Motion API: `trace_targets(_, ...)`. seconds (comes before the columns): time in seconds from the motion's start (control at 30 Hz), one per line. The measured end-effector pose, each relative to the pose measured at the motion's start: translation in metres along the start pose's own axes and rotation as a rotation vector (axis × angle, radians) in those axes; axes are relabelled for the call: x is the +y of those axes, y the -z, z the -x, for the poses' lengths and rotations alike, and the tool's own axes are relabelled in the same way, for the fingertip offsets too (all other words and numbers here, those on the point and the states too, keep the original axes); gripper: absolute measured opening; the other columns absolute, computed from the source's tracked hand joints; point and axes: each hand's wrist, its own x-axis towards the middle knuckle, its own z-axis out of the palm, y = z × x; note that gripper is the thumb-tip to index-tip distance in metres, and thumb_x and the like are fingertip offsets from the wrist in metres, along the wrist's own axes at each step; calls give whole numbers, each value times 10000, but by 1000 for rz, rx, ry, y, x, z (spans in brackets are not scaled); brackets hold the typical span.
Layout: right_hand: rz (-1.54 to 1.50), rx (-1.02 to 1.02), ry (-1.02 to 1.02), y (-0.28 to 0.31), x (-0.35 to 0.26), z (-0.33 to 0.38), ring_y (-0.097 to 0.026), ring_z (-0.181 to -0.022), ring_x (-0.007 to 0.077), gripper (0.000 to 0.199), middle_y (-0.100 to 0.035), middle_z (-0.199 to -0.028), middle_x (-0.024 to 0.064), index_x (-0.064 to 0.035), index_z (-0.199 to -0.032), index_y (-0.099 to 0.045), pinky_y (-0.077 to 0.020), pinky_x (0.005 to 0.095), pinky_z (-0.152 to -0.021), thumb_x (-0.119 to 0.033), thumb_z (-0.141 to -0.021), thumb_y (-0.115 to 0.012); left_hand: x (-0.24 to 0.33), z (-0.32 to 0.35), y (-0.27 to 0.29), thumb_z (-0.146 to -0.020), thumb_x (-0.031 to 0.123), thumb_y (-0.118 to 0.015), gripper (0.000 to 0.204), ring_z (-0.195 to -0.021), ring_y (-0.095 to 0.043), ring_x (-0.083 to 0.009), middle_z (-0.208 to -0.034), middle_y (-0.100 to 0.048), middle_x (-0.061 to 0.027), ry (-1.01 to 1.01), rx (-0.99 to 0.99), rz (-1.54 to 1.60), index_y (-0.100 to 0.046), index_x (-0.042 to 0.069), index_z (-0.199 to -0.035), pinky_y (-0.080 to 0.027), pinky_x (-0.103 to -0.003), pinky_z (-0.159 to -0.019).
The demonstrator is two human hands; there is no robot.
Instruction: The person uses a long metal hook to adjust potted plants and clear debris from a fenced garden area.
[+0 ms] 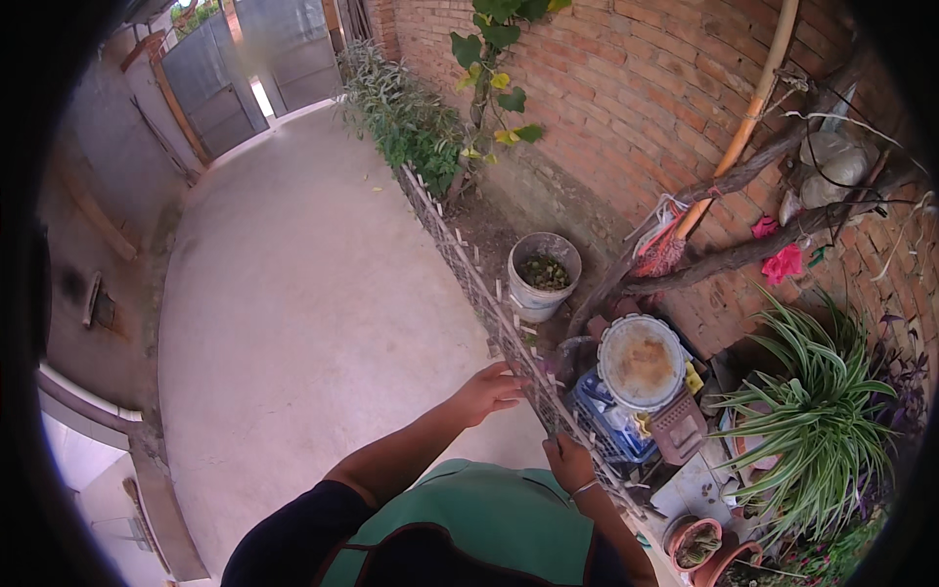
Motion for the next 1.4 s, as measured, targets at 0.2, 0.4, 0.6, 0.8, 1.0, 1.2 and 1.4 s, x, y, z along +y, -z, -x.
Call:
trace_targets(0.2,-14,-146,-62,-28,-44,-141,-590,-715,369,280,-591,-726,193,-56,-899,-559,-449,439,-612,-329,-843,-534,59,-31,108,-846,190,-584,589,-1106,-500,-220,-1229,-507,-90,-82,152,95,-293,82,-1347,-385,-373,-928)
trace_targets(0.4,-147,-265,118,-64,-100,-317,-574,-748,362,238,-594,-791,187,-39,-913,-534,-446,424,-658,-265,-841,-513,193,-54,199,-861,147,-551,575,-1117,-507,-263,-1247,-485,-139,-152,362,106,-269,35,-1349,-408,-372,-917)
trace_targets(0.6,-128,-284,173,-81,-137,-455,-575,-758,352,202,-597,-817,169,-52,-917,-531,-448,416,-677,-239,-845,-509,279,-106,284,-876,136,-520,515,-1101,-527,-267,-1225,-497,-152,-193,413,180,-285,25,-1321,-461,-346,-855)
trace_targets(0.8,-133,-148,-18,-127,-128,-540,-577,-826,343,228,-601,-888,167,-59,-989,-548,-451,407,-717,-237,-852,-513,350,-215,371,-887,130,-505,554,-1084,-537,-252,-1223,-494,-145,0,235,119,-226,23,-1352,-439,-356,-880)
trace_targets(1.0,-23,39,-302,-148,-143,-621,-573,-869,351,253,-602,-938,174,-66,-1040,-549,-451,425,-747,-230,-853,-504,419,-328,413,-876,179,-541,569,-1078,-517,-203,-1218,-506,-78,213,111,-22,-259,68,-1358,-401,-363,-893)
trace_targets(1.2,-37,66,-410,-182,-101,-735,-567,-876,371,268,-594,-958,189,-69,-1071,-529,-448,446,-749,-228,-859,-490,445,-459,477,-864,166,-558,618,-1038,-526,-197,-1208,-510,-72,309,139,-45,-227,62,-1375,-411,-365,-877)
trace_targets(1.4,-3,-56,-510,-227,-56,-874,-566,-856,384,259,-590,-949,202,-64,-1061,-521,-447,459,-738,-225,-862,-485,464,-573,568,-861,152,-563,703,-1043,-521,-225,-1221,-497,-98,326,209,68,-132,36,-1403,-421,-364,-893)
